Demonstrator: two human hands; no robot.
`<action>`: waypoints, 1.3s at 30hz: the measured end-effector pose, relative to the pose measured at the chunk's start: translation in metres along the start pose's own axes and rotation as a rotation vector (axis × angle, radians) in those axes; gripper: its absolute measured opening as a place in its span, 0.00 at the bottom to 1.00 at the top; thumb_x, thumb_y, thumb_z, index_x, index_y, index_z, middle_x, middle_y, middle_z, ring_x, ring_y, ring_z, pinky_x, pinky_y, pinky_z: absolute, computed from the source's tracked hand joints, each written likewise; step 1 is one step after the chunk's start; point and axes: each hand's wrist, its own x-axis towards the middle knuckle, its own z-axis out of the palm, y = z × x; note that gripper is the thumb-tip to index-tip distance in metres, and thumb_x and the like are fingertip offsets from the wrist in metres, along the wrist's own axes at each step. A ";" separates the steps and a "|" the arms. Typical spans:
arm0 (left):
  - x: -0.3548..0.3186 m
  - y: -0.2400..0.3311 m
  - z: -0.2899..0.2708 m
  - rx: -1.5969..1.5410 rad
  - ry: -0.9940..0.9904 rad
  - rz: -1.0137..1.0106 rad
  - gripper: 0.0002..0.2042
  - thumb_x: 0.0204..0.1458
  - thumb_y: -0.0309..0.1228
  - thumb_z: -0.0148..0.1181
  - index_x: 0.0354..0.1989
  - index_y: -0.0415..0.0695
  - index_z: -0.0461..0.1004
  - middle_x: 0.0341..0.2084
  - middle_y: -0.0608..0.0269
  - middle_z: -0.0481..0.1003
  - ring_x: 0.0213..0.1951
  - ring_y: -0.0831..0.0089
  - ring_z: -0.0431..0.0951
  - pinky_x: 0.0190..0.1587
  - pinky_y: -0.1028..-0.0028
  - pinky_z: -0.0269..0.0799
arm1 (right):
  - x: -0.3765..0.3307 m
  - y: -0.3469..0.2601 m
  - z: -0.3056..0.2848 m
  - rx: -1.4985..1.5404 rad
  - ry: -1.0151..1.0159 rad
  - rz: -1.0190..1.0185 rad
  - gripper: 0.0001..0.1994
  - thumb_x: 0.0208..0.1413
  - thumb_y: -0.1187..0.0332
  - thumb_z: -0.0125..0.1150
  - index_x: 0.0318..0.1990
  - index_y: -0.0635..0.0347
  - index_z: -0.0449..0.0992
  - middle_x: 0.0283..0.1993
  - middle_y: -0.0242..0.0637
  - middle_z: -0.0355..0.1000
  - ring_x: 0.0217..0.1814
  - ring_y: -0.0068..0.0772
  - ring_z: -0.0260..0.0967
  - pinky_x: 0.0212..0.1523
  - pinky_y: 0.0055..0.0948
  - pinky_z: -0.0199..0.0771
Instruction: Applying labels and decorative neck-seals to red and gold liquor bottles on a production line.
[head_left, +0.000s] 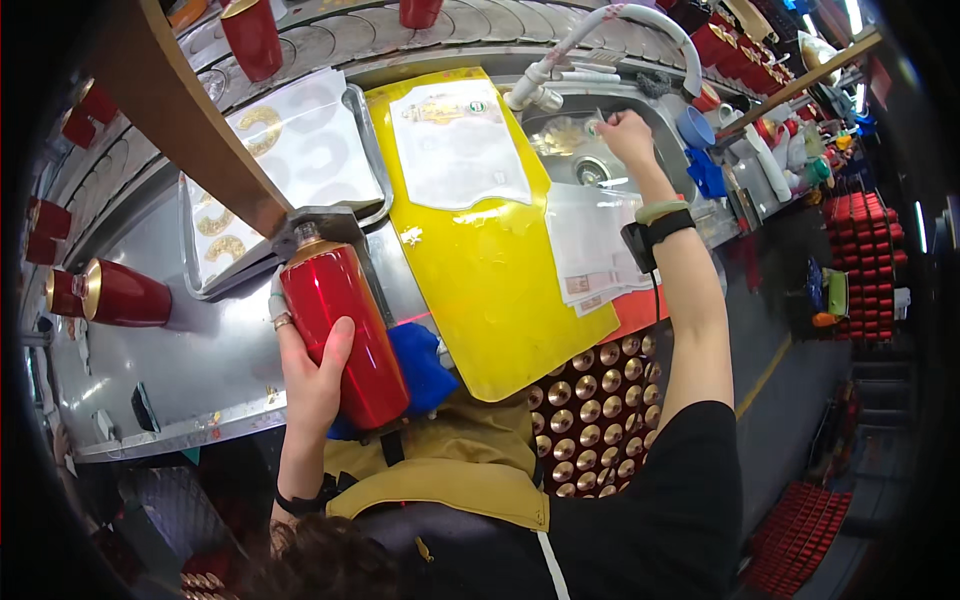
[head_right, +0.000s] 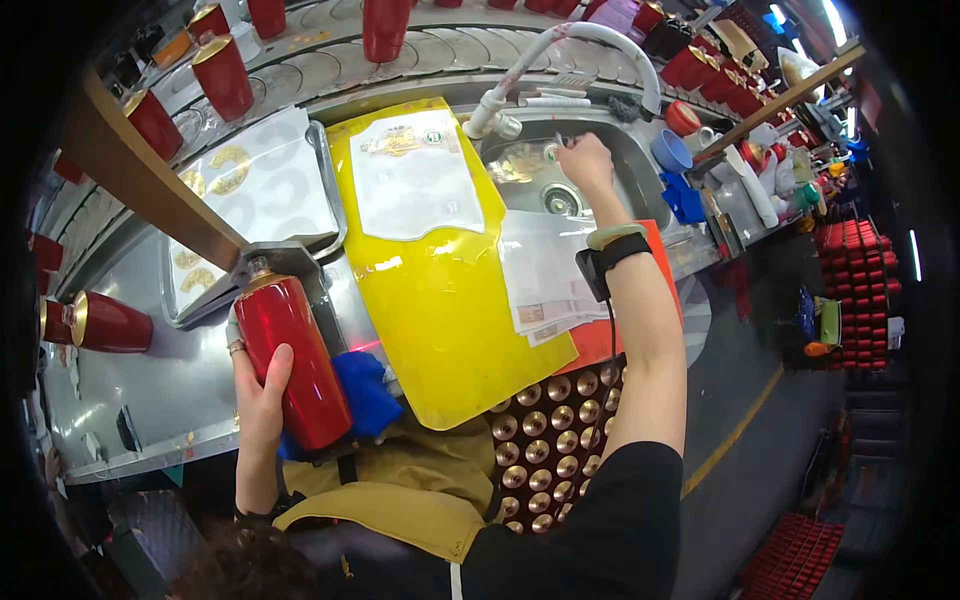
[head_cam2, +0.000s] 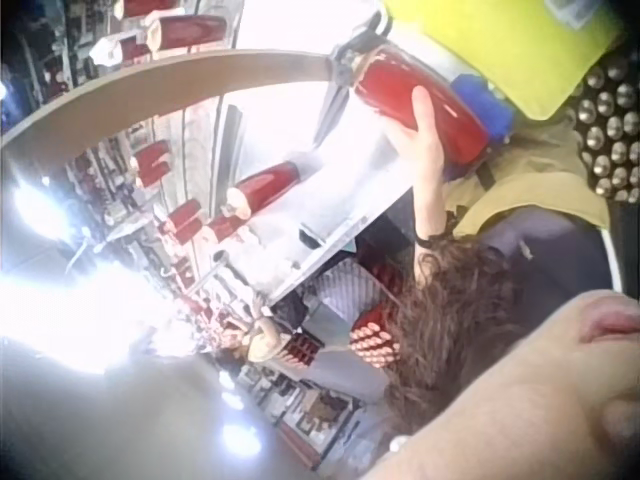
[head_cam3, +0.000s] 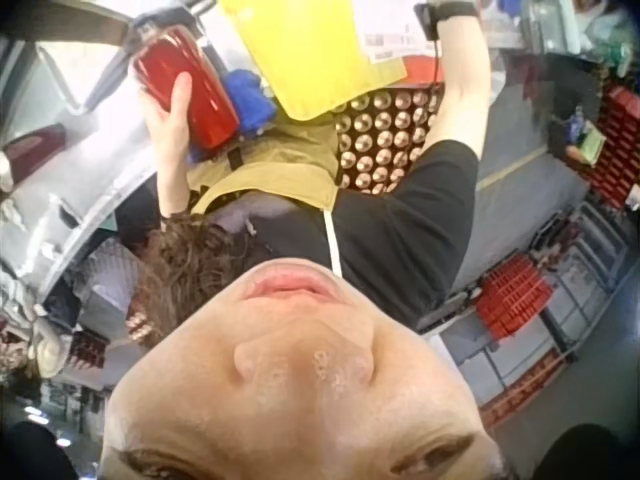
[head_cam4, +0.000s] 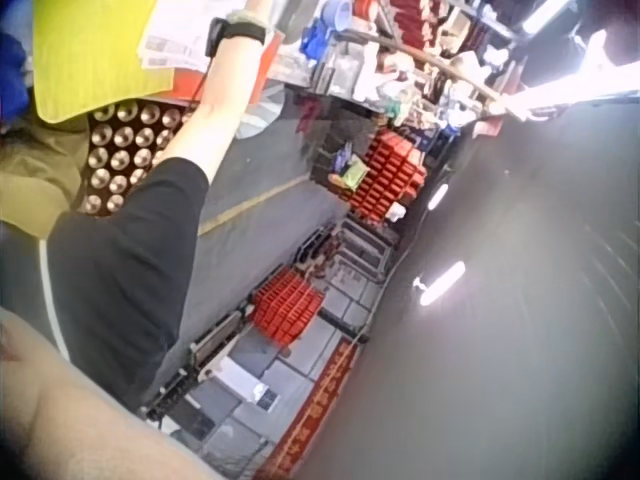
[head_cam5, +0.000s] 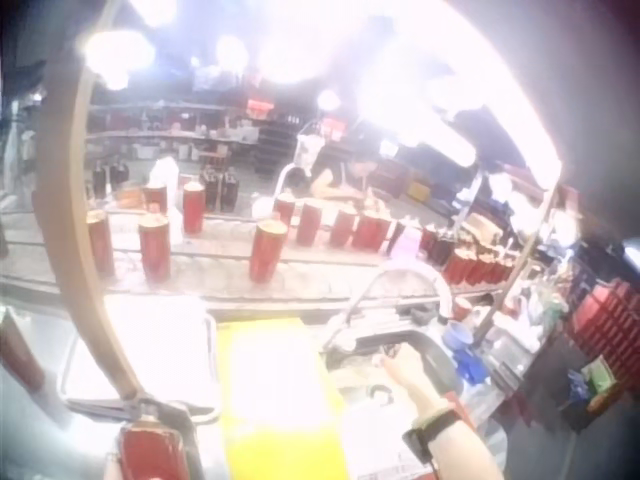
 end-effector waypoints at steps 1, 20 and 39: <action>0.001 0.000 0.001 0.024 -0.007 -0.004 0.32 0.63 0.31 0.61 0.71 0.36 0.52 0.58 0.53 0.70 0.58 0.69 0.73 0.62 0.68 0.69 | 0.007 0.015 0.010 -0.037 0.039 0.034 0.16 0.55 0.57 0.65 0.43 0.58 0.83 0.48 0.51 0.81 0.54 0.57 0.78 0.55 0.47 0.76; 0.003 0.003 0.001 0.023 -0.062 -0.015 0.33 0.63 0.29 0.60 0.72 0.36 0.49 0.59 0.52 0.70 0.58 0.68 0.74 0.60 0.68 0.71 | 0.033 0.010 0.086 -0.561 -0.345 -0.462 0.12 0.51 0.66 0.67 0.44 0.52 0.83 0.48 0.44 0.79 0.56 0.49 0.76 0.57 0.46 0.77; 0.003 0.009 0.000 -0.026 -0.104 0.010 0.45 0.62 0.35 0.64 0.76 0.39 0.37 0.62 0.50 0.66 0.60 0.67 0.72 0.63 0.66 0.69 | 0.003 -0.027 0.030 -0.459 -0.251 -0.536 0.07 0.48 0.66 0.68 0.34 0.52 0.86 0.40 0.44 0.82 0.44 0.52 0.80 0.46 0.46 0.80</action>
